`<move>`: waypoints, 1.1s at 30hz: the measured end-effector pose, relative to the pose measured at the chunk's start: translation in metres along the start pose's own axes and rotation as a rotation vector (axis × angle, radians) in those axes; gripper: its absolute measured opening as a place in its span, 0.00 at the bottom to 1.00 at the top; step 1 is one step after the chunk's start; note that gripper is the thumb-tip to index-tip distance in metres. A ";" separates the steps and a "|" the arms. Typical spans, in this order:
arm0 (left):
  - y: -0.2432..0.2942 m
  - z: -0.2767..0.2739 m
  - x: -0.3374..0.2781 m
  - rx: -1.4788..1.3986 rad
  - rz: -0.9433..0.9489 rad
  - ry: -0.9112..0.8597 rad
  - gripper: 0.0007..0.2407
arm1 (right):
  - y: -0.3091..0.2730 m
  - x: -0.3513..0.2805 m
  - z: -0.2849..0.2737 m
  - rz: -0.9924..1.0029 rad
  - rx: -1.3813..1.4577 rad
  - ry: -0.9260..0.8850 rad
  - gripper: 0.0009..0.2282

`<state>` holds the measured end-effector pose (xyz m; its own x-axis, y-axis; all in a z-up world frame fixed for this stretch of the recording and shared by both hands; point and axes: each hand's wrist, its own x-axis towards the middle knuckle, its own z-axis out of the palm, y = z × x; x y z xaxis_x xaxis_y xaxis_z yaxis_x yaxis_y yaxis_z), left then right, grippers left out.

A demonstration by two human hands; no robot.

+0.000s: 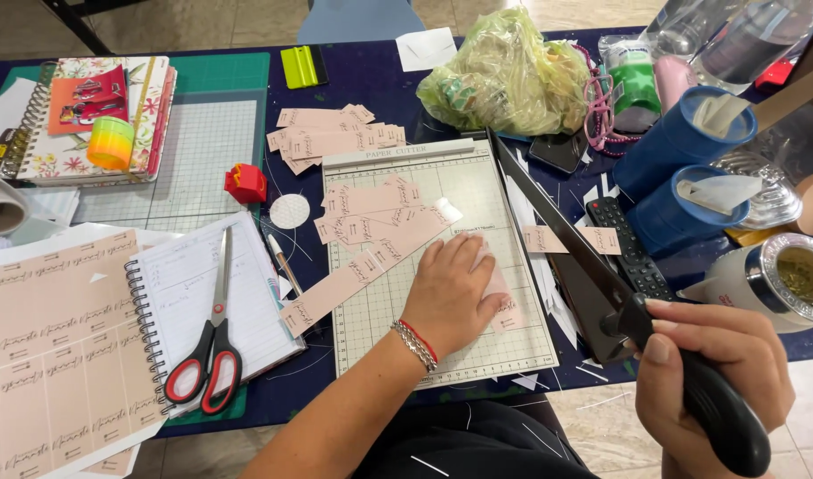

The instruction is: Cutting and trimming printed paper strips using a manual paper cutter and scissors on a workspace.

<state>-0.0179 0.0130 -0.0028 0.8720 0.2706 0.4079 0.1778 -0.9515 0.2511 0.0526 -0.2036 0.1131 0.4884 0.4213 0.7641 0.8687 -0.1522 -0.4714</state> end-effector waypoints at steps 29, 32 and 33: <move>-0.008 0.021 0.037 -0.047 0.036 -0.211 0.31 | 0.012 -0.091 0.018 0.251 -0.076 0.023 0.03; -0.008 0.022 0.037 -0.045 0.030 -0.203 0.31 | 0.015 -0.091 0.020 0.213 -0.081 0.035 0.03; -0.008 0.021 0.037 -0.046 0.030 -0.203 0.31 | 0.016 -0.092 0.020 0.213 -0.082 0.035 0.03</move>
<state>0.0230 0.0274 -0.0079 0.9514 0.2024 0.2319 0.1331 -0.9499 0.2829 0.0196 -0.2272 0.0262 0.6631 0.3410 0.6663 0.7485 -0.3071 -0.5877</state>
